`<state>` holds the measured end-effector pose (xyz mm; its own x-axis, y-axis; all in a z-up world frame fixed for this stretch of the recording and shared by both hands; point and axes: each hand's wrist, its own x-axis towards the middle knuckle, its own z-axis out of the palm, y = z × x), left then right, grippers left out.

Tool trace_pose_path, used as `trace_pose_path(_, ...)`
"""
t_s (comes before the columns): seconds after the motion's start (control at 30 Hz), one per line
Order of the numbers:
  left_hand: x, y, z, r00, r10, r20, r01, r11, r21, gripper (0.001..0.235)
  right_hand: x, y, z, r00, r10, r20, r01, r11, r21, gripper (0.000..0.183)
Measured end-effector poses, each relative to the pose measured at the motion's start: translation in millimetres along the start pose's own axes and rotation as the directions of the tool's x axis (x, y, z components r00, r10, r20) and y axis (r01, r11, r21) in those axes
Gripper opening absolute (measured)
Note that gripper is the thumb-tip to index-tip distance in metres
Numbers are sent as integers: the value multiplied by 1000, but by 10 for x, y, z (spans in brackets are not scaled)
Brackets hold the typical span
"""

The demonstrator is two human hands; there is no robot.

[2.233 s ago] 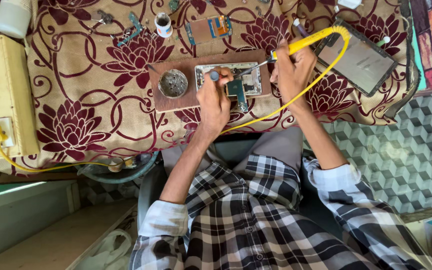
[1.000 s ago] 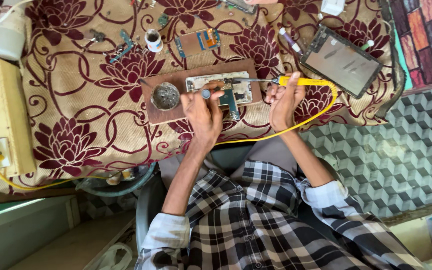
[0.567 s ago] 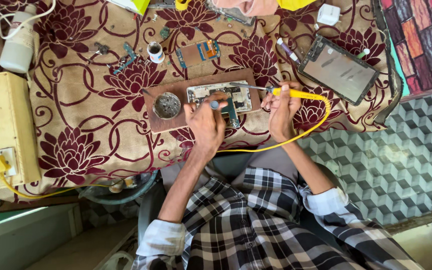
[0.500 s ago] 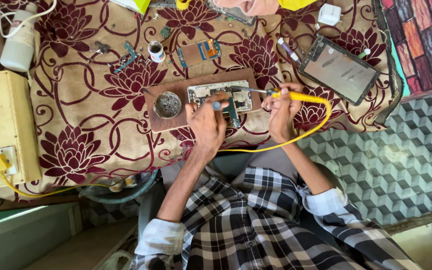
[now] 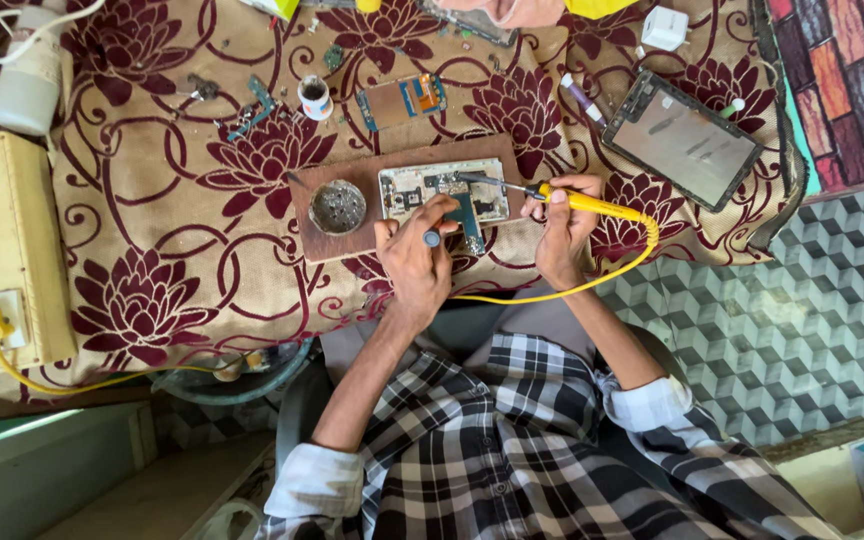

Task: The person uses a soldering iron and solder wire to work on a small circuit board placed on a wooden board. They repeatedly apply heat and solder to specific points on the board while holding it steady with the other hand.

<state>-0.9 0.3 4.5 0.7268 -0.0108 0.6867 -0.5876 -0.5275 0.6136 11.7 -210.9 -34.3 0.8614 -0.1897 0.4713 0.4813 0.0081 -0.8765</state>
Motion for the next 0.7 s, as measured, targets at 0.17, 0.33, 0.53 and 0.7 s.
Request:
trace_pose_path(0.17, 65, 67, -81, 1000, 26, 9, -26, 1000, -15, 31, -36, -63, -30, 990, -114, 86, 129, 972, -195, 18)
trace_pose_path(0.33, 68, 84, -135, 999, 4, 37, -3, 1000, -18, 35, 25, -258, -111, 858, -301, 416, 471, 784, -405, 19)
trace_pose_path(0.53, -20, 28, -89, 999, -9, 53, 10, 1000, -25, 48, 101, -505, -162, 929, -52, 366, 237, 843, -482, 15)
trace_pose_path(0.7, -52, -12, -50, 999, -34, 8, 35, 998, -48, 33, 248, -407, -98, 990, 49, 133, -45, 998, -38, 12)
